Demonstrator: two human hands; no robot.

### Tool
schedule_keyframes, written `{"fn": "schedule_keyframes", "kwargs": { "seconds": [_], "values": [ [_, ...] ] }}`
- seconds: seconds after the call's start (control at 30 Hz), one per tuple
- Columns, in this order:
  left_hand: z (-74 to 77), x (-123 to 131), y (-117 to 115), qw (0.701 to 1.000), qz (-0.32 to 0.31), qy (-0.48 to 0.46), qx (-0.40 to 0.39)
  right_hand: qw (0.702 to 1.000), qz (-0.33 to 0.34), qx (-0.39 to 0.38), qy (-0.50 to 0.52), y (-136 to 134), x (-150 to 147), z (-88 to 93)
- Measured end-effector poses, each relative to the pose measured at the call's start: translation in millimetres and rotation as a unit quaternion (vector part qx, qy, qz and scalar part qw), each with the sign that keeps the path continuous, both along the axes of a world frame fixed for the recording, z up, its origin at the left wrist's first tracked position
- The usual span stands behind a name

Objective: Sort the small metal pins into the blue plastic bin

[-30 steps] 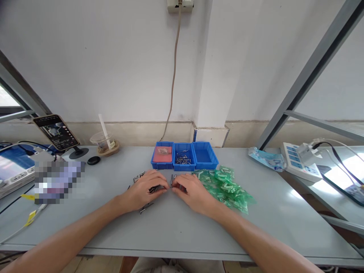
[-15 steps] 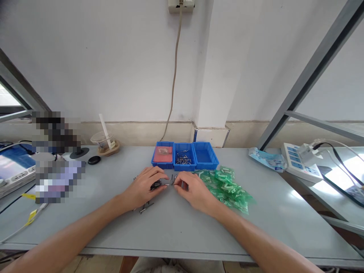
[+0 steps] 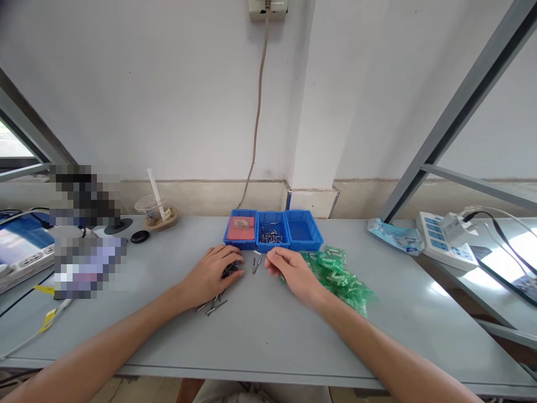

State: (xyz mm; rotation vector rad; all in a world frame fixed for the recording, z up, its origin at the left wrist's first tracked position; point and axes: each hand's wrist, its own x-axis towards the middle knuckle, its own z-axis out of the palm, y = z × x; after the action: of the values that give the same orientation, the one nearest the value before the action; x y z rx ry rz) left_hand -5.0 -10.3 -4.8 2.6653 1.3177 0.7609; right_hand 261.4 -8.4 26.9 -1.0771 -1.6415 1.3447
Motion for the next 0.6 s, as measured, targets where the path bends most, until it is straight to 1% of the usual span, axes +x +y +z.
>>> {"fn": "schedule_keyframes", "kwargs": {
  "seconds": [0.07,0.1,0.17,0.23,0.37,0.47,0.6],
  "values": [
    [-1.1,-0.4,0.4,1.0,0.0,-0.003,0.002,0.994,0.002,-0.076,0.079,1.6,1.5,1.2],
    [-1.5,-0.6,0.5,1.0,0.0,-0.004,0.002,0.989,0.004,-0.1,0.113,2.2,2.2,1.7],
    [-2.2,-1.0,0.6,1.0,0.001,-0.005,0.0,0.98,0.01,-0.125,0.157,3.0,3.3,2.5],
    [-2.7,-1.3,0.8,1.0,0.003,-0.008,-0.001,0.977,0.011,-0.125,0.171,3.2,3.7,3.0],
    [-3.0,-1.7,0.8,1.0,0.008,-0.007,-0.004,0.987,0.001,-0.086,0.137,1.4,3.3,4.0],
    [-2.4,-1.4,0.7,1.0,0.012,-0.003,-0.004,0.997,-0.025,-0.019,0.07,-0.5,2.8,3.6],
    [-1.7,-0.6,0.6,1.0,0.016,-0.004,0.0,0.996,-0.055,0.065,0.002,0.2,2.3,-2.0]
  ]
}}
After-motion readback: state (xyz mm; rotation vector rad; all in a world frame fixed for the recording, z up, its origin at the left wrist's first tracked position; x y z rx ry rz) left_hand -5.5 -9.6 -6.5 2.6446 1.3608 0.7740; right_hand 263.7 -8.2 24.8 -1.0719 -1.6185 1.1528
